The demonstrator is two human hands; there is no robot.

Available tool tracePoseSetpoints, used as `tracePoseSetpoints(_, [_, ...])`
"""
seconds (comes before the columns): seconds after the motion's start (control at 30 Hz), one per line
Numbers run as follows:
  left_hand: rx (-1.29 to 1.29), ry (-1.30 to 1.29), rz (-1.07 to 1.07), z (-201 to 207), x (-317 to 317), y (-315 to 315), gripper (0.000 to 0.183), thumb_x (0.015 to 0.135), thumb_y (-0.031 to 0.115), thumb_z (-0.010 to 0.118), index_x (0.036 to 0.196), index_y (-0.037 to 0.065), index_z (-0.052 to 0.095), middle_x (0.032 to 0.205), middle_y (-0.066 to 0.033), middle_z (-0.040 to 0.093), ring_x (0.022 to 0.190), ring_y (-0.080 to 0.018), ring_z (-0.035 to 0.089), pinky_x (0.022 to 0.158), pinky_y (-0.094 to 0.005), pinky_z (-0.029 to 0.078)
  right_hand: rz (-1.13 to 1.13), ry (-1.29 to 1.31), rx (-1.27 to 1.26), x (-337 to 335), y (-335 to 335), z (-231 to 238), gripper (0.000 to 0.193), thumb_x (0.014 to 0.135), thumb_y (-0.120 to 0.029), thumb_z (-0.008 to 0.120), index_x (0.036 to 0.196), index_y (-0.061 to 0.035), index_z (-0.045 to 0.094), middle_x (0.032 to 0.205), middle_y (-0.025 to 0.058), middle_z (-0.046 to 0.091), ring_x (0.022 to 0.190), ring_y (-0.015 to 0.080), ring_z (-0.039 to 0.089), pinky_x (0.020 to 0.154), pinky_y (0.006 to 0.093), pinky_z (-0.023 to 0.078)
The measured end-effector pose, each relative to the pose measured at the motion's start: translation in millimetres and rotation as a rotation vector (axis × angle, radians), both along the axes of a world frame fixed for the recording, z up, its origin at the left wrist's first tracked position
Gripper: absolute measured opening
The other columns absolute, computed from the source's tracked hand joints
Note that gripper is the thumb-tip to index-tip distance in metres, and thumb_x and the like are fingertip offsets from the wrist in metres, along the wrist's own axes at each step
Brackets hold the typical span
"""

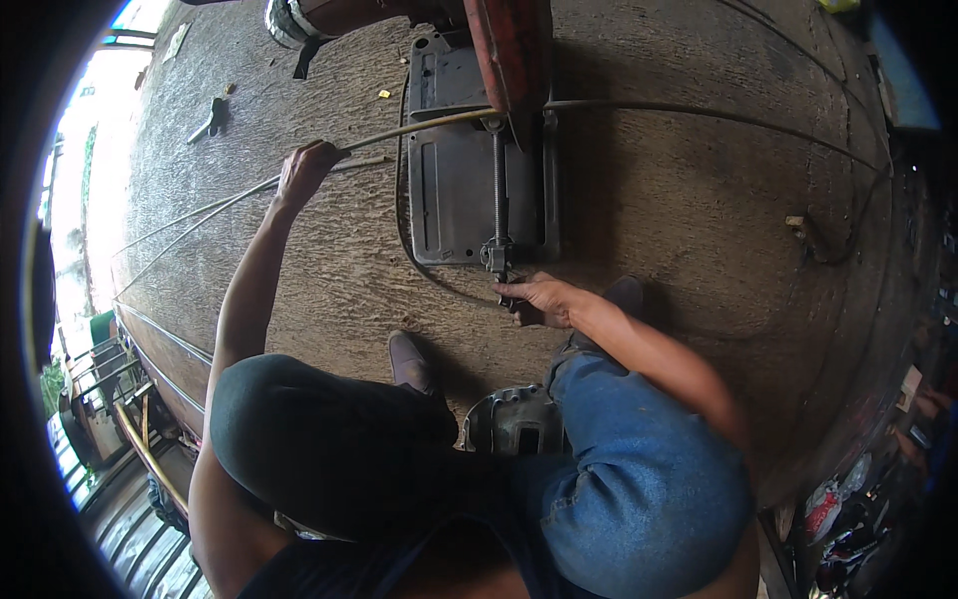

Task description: Cutting metal rods using a chop saw.

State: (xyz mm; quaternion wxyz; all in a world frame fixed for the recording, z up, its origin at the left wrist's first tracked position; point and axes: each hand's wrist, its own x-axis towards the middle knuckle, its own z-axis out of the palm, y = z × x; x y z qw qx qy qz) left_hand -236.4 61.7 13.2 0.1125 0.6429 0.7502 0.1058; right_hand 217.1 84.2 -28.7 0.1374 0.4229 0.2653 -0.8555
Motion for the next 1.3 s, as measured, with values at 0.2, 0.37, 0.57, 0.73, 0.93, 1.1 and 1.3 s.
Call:
tracePoseSetpoints(0.2, [0.040, -0.010, 0.036, -1.8, -2.2, 8.6, 0.023, 0.088, 0.035, 0.062, 0.086, 0.013, 0.069, 0.081, -0.0061, 0.064, 0.072, -0.0276, 0.062, 0.061, -0.0381, 0.047, -0.024, -0.132, -0.173, -14.1, -9.1, 12.4, 0.033, 0.078, -0.030, 0.078, 0.085, -0.0020, 0.062, 0.067, 0.0051, 0.058, 0.051, 0.0136, 0.054, 0.046, 0.0267, 0.046])
tracePoseSetpoints(0.37, [0.046, 0.002, 0.013, -7.3, 0.0, 6.4, 0.021, 0.088, 0.030, 0.064, 0.084, 0.010, 0.068, 0.078, -0.0071, 0.062, 0.071, -0.0283, 0.062, 0.060, -0.0380, 0.047, -0.092, -0.203, -0.113, -22.4, -21.8, 24.1, 0.031, 0.082, -0.034, 0.074, 0.086, -0.0053, 0.062, 0.064, 0.0036, 0.058, 0.051, 0.0139, 0.057, 0.045, 0.0272, 0.048])
tracePoseSetpoints(0.57, [0.034, -0.003, 0.029, -10.8, 4.1, -2.6, 0.019, 0.087, 0.029, 0.064, 0.085, 0.010, 0.068, 0.077, -0.0072, 0.062, 0.071, -0.0288, 0.062, 0.061, -0.0372, 0.047, -0.062, -0.184, -0.037, -18.4, -25.4, 23.9, 0.037, 0.083, -0.041, 0.071, 0.087, -0.0054, 0.062, 0.065, 0.0047, 0.060, 0.054, 0.0143, 0.060, 0.049, 0.0271, 0.051])
tracePoseSetpoints(0.73, [0.065, -0.065, 0.028, -17.5, 5.2, -3.5, 0.019, 0.087, 0.030, 0.064, 0.083, 0.012, 0.070, 0.075, -0.0077, 0.062, 0.067, -0.0275, 0.061, 0.059, -0.0379, 0.046, 0.237, -0.184, 0.100, -3.2, 3.4, 35.2, 0.049, 0.085, -0.048, 0.066, 0.097, 0.0004, 0.063, 0.070, 0.0085, 0.063, 0.058, 0.0175, 0.063, 0.052, 0.0304, 0.053])
tracePoseSetpoints(0.93, [-0.052, -0.029, 0.078, -14.8, 2.1, -0.9, 0.026, 0.087, 0.037, 0.063, 0.086, 0.012, 0.072, 0.075, -0.0089, 0.062, 0.068, -0.0302, 0.061, 0.061, -0.0398, 0.046, -0.130, -0.234, 1.755, 50.9, 150.2, 88.5, 0.034, 0.088, -0.031, 0.064, 0.103, -0.0001, 0.063, 0.084, 0.0135, 0.064, 0.077, 0.0229, 0.063, 0.071, 0.0354, 0.051])
tracePoseSetpoints(1.1, [0.015, -0.085, 0.074, -15.4, 7.4, -1.0, 0.026, 0.086, 0.036, 0.064, 0.086, 0.011, 0.071, 0.075, -0.0100, 0.063, 0.070, -0.0305, 0.062, 0.063, -0.0387, 0.047, 0.166, -0.367, 2.336, 43.4, 247.7, 69.6, 0.037, 0.094, -0.037, 0.052, 0.107, -0.0044, 0.063, 0.101, 0.0134, 0.063, 0.102, 0.0313, 0.059, 0.091, 0.0439, 0.043])
tracePoseSetpoints(1.3, [-0.002, -0.014, 0.015, -19.7, 6.3, -0.7, 0.015, 0.086, 0.027, 0.063, 0.087, 0.013, 0.069, 0.077, -0.0089, 0.061, 0.069, -0.0281, 0.060, 0.061, -0.0391, 0.046, 0.658, -0.414, 2.211, 56.0, 271.6, 26.5, 0.046, 0.096, -0.047, 0.042, 0.104, -0.0072, 0.063, 0.102, 0.0121, 0.062, 0.102, 0.0327, 0.056, 0.092, 0.0482, 0.038])
